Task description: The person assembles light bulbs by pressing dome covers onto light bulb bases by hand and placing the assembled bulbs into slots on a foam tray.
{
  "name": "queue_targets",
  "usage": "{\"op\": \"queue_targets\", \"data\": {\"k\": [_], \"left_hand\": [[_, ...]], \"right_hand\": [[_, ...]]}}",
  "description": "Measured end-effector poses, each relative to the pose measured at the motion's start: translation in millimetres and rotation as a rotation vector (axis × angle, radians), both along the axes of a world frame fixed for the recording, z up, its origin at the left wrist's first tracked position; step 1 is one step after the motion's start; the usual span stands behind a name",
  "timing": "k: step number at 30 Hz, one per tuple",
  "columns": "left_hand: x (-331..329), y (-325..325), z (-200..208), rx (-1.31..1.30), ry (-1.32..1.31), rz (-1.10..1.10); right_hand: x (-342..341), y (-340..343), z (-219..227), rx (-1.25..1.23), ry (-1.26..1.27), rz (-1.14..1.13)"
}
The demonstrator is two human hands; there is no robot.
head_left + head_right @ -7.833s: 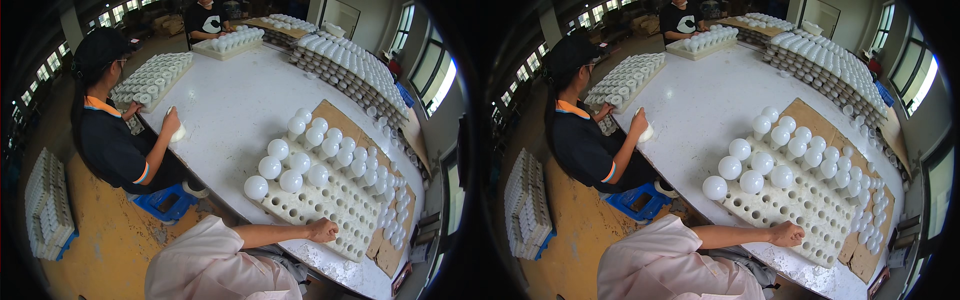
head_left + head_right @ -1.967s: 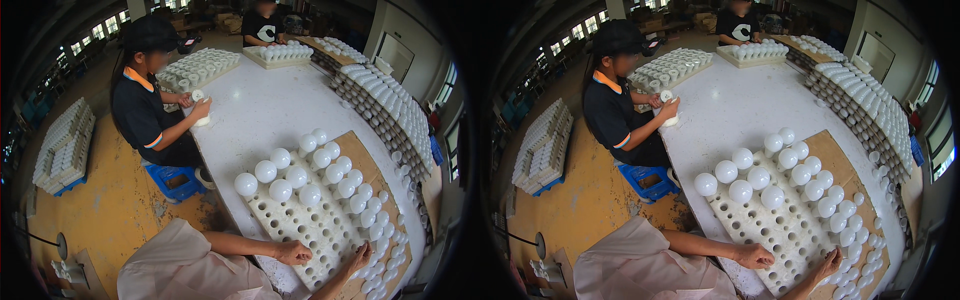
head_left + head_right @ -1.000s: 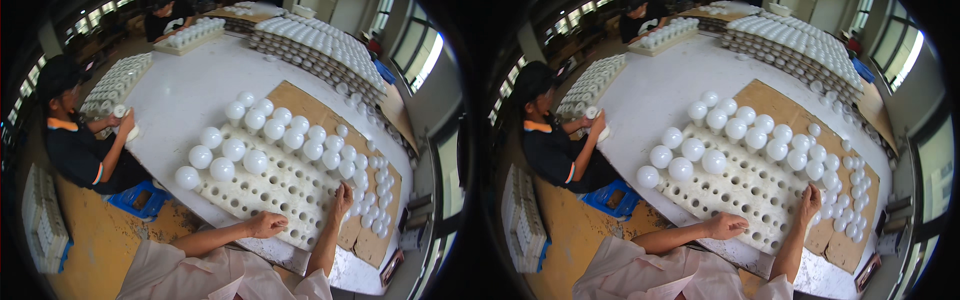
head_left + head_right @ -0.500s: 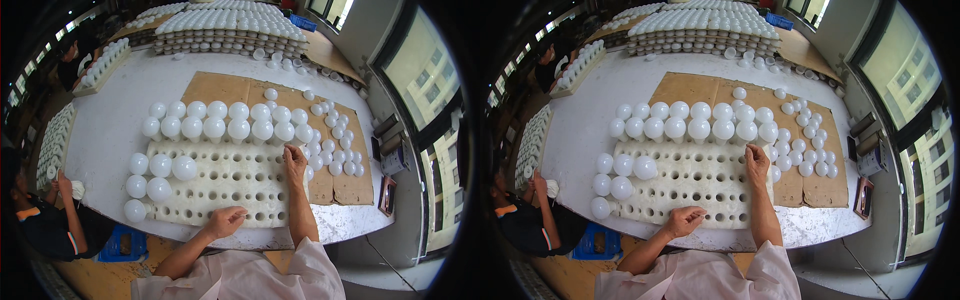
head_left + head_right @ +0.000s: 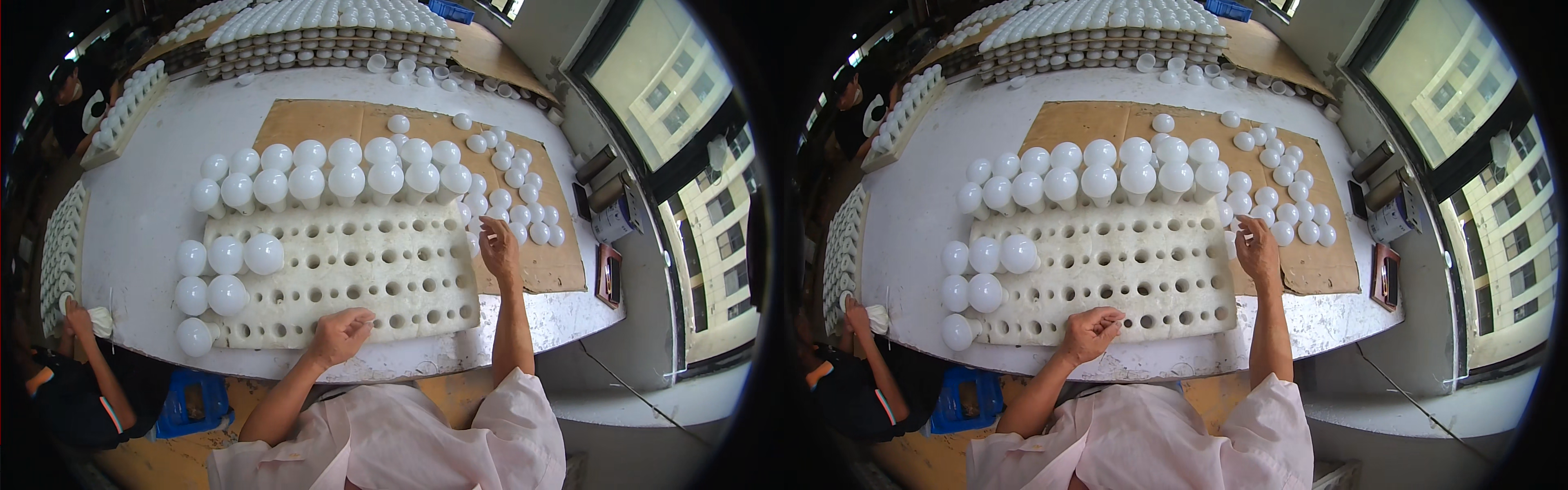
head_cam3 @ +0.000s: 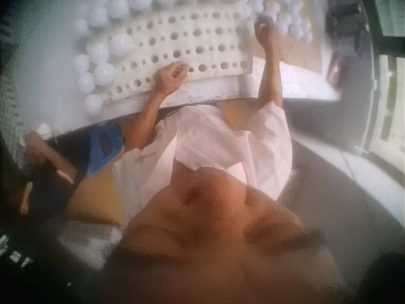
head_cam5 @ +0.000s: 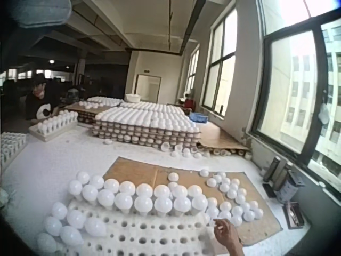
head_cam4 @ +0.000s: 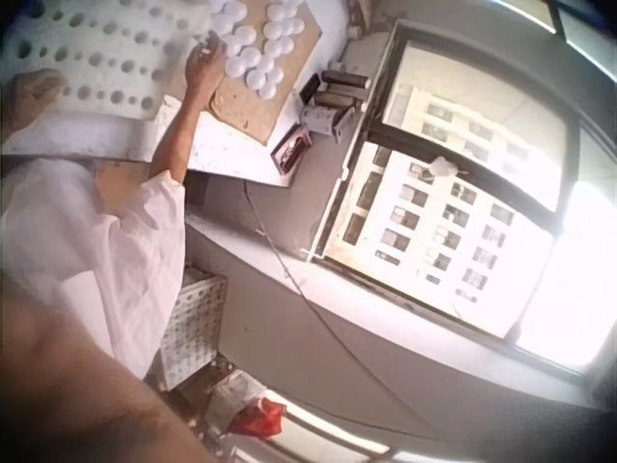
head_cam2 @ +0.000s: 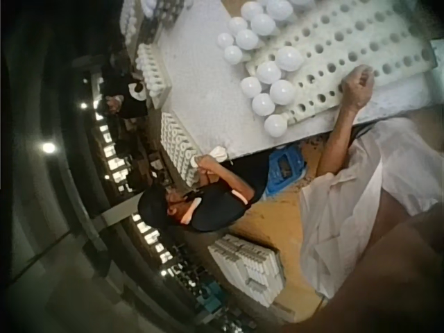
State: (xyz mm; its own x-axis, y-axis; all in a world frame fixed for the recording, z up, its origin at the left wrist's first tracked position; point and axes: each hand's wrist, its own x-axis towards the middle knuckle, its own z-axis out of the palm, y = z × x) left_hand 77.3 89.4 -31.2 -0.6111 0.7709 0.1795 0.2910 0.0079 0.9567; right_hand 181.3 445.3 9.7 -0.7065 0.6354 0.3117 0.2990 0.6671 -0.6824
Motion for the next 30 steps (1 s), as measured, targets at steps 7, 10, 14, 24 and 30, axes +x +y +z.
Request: {"op": "queue_targets", "data": {"k": [7, 10, 14, 24, 30], "left_hand": [[1, 0, 5, 0.041, 0.074, -0.006], [4, 3, -7, 0.08, 0.032, -0.017], [4, -6, -4, 0.058, 0.109, 0.027], [-1, -2, -2, 0.071, 0.083, -0.025], [3, -2, -4, 0.093, 0.087, 0.023]], "right_hand": [[12, 12, -40, 0.273, -0.361, 0.1], [11, 25, -51, 0.395, -0.385, 0.136], [3, 13, -24, 0.303, -0.562, 0.097], [-32, -58, 32, -0.867, 0.456, 0.49], [-82, -103, 39, -0.832, 0.29, 0.646]]}}
